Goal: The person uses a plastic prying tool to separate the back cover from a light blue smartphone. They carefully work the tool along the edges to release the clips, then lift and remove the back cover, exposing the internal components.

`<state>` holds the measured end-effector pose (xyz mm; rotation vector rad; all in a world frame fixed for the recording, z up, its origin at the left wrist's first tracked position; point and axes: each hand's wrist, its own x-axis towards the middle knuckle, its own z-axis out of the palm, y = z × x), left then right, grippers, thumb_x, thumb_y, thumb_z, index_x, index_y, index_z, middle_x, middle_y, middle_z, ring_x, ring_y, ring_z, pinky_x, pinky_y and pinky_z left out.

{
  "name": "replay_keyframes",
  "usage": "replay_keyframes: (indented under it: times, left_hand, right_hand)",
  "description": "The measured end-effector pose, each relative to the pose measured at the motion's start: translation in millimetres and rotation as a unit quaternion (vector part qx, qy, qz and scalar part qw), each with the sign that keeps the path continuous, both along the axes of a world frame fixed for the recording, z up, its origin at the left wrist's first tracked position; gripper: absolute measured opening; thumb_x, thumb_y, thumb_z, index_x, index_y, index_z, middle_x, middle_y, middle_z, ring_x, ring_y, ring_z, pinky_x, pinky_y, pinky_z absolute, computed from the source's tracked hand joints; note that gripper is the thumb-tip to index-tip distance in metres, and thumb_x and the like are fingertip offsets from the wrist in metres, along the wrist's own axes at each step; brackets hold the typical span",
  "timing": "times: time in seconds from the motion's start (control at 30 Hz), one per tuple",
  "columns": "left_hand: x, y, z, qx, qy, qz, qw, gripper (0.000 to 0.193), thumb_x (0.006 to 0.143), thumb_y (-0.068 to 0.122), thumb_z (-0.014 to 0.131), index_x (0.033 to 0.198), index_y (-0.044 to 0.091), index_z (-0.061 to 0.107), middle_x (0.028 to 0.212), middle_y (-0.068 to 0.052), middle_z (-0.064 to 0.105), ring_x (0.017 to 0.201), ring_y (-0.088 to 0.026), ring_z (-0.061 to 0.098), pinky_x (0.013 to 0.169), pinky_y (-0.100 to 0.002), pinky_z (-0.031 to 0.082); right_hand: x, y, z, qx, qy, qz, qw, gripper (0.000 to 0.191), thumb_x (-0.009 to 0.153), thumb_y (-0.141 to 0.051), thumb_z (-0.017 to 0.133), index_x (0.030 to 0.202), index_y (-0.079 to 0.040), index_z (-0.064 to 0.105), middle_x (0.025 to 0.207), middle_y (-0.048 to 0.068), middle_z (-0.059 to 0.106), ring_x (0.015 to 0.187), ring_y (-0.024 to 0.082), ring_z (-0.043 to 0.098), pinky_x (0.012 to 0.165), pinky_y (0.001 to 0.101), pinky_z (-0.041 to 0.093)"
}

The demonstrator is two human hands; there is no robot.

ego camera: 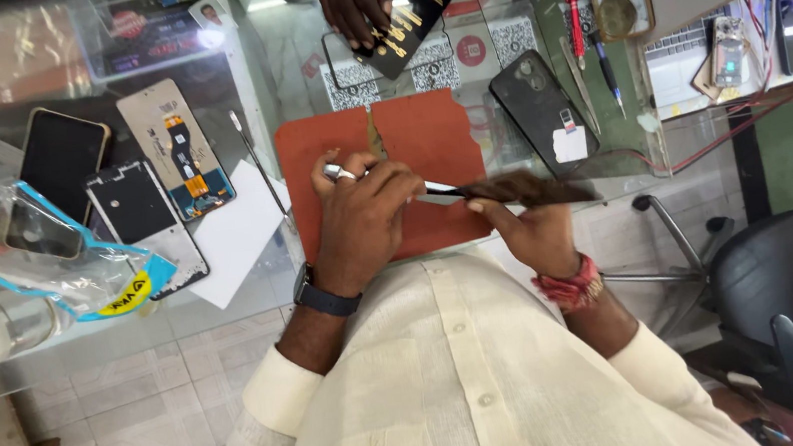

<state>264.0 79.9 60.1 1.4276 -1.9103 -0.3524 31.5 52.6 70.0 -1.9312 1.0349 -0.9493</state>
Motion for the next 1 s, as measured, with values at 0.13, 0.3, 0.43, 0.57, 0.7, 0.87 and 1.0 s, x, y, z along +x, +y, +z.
replay_keyframes:
  times: [0.13, 0.3, 0.43, 0.57, 0.7, 0.87, 1.0]
  left_hand:
    - [0.4, -1.1, 0.8, -0.007, 0.013, -0.013, 1.000, 0.013, 0.090, 0.007, 0.072, 0.097, 0.018, 0.070, 0.103, 0.007, 0.069, 0.110, -0.020, 0.059, 0.115, -0.059, 0.023]
    - [-0.7, -2.4, 1.8, 0.000, 0.019, -0.013, 1.000, 0.010, 0.093, 0.010, 0.073, 0.097, 0.018, 0.070, 0.103, 0.007, 0.068, 0.111, -0.019, 0.059, 0.116, -0.059, 0.023]
    - [-0.1, -2.6, -1.1, 0.002, 0.011, -0.013, 1.000, 0.011, 0.092, 0.009, 0.072, 0.098, 0.019, 0.071, 0.103, 0.007, 0.069, 0.111, -0.018, 0.059, 0.115, -0.059, 0.022]
    - [-0.5, -3.1, -4.2, -0.001, 0.012, -0.011, 1.000, 0.011, 0.092, 0.009, 0.073, 0.097, 0.019, 0.071, 0.103, 0.008, 0.069, 0.111, -0.019, 0.059, 0.115, -0.059, 0.022]
    - [-0.3, -5.0, -4.2, 0.001, 0.018, -0.015, 1.000, 0.013, 0.093, 0.007, 0.072, 0.099, 0.019, 0.070, 0.104, 0.008, 0.069, 0.111, -0.019, 0.059, 0.114, -0.058, 0.023]
    - [1.7, -3.6, -5.0, 0.005, 0.007, -0.012, 1.000, 0.018, 0.090, 0.003, 0.070, 0.098, 0.019, 0.070, 0.104, 0.007, 0.069, 0.111, -0.020, 0.059, 0.115, -0.058, 0.023]
    - [0.1, -1.9, -7.9, -0.004, -0.007, -0.011, 1.000, 0.019, 0.090, 0.003, 0.070, 0.100, 0.020, 0.070, 0.105, 0.007, 0.069, 0.113, -0.021, 0.059, 0.115, -0.060, 0.024]
  right_hand:
    - [-5.8, -3.8, 5.6, -0.050, 0.063, 0.004, 0.997, 0.014, 0.087, 0.006, 0.078, 0.098, 0.000, 0.074, 0.086, 0.011, 0.074, 0.071, 0.019, 0.070, 0.063, 0.0280, 0.052]
    - [2.6, -6.5, 20.8, -0.079, 0.085, 0.006, 0.993, 0.017, 0.082, 0.001, 0.085, 0.086, 0.001, 0.069, 0.076, 0.011, 0.069, 0.063, 0.021, 0.069, 0.057, 0.0299, 0.050]
    - [5.9, -9.8, 19.8, -0.088, 0.085, 0.013, 0.992, 0.017, 0.083, 0.000, 0.085, 0.086, 0.000, 0.068, 0.081, 0.011, 0.071, 0.069, 0.022, 0.071, 0.061, 0.0298, 0.053]
    - [1.0, -11.3, 10.9, -0.071, 0.084, 0.028, 0.994, 0.017, 0.081, 0.000, 0.084, 0.086, 0.000, 0.068, 0.082, 0.012, 0.072, 0.071, 0.023, 0.072, 0.063, 0.0307, 0.054]
    - [1.0, -7.8, -1.8, -0.072, 0.095, 0.007, 0.993, 0.016, 0.080, 0.000, 0.084, 0.086, -0.001, 0.069, 0.081, 0.010, 0.071, 0.070, 0.023, 0.070, 0.064, 0.0308, 0.053]
    - [4.8, -4.7, -22.4, -0.104, 0.143, 0.001, 0.984, 0.017, 0.073, 0.000, 0.085, 0.080, -0.005, 0.070, 0.071, 0.007, 0.067, 0.061, 0.024, 0.061, 0.068, 0.0366, 0.043]
    - [2.6, 0.2, -34.5, -0.043, 0.126, -0.019, 0.991, 0.018, 0.081, -0.002, 0.085, 0.081, -0.005, 0.068, 0.073, 0.006, 0.068, 0.060, 0.020, 0.059, 0.068, 0.0339, 0.043]
